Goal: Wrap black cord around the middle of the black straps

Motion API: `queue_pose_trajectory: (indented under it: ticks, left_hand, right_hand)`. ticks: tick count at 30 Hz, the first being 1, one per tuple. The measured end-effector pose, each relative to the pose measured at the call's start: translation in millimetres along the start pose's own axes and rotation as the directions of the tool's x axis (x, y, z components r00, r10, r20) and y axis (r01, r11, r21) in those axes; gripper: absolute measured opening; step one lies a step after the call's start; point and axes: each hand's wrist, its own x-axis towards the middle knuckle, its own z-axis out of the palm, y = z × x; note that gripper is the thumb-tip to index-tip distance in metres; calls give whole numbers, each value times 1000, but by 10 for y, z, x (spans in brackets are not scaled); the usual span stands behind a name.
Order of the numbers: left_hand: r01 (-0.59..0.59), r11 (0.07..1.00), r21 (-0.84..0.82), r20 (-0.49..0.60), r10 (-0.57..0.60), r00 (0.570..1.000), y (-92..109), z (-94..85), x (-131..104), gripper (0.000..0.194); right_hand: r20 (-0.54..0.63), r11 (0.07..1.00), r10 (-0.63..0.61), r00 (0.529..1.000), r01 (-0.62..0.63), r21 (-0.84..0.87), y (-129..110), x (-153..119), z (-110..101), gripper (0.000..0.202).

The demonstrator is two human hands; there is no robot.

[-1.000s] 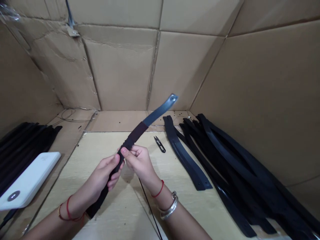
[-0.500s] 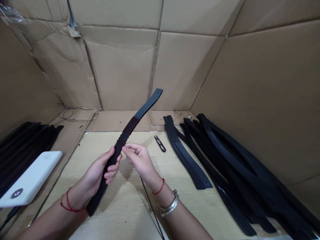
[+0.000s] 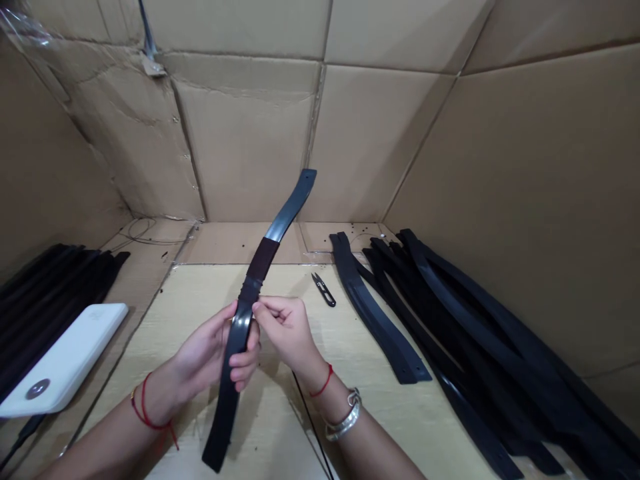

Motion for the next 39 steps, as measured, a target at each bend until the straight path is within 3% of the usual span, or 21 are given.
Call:
queue_pose_trajectory:
  ticks: [3, 9, 16, 22, 27, 39]
  left_hand:
    - [-74, 994, -77, -36, 71, 997, 30, 50, -10, 41]
    - [-65, 978, -198, -2, 66, 998, 53, 94, -43, 24]
    - [-19, 991, -132, 10, 21, 1000, 22, 162, -98, 35]
    - [16, 998, -56, -35, -18, 999, -54, 211, -74, 54]
    - [55, 998, -24, -82, -57, 995, -66, 221, -81, 60]
    - [130, 991, 32, -193, -121, 974, -68, 189, -64, 69]
  right_hand:
    - [42, 995, 94, 995, -95, 24, 4, -27, 5, 38]
    - [65, 999, 32, 997, -31, -18, -25, -29, 42, 35]
    - [24, 998, 62, 998, -63, 17, -93, -106, 66, 33]
    - [-61, 999, -50, 997, 49, -15, -143, -111, 66, 30]
    - [-103, 998, -70, 992, 69, -7, -129, -119, 89, 26]
    - [-138, 1000, -22, 990, 20, -16, -104, -132, 96, 31]
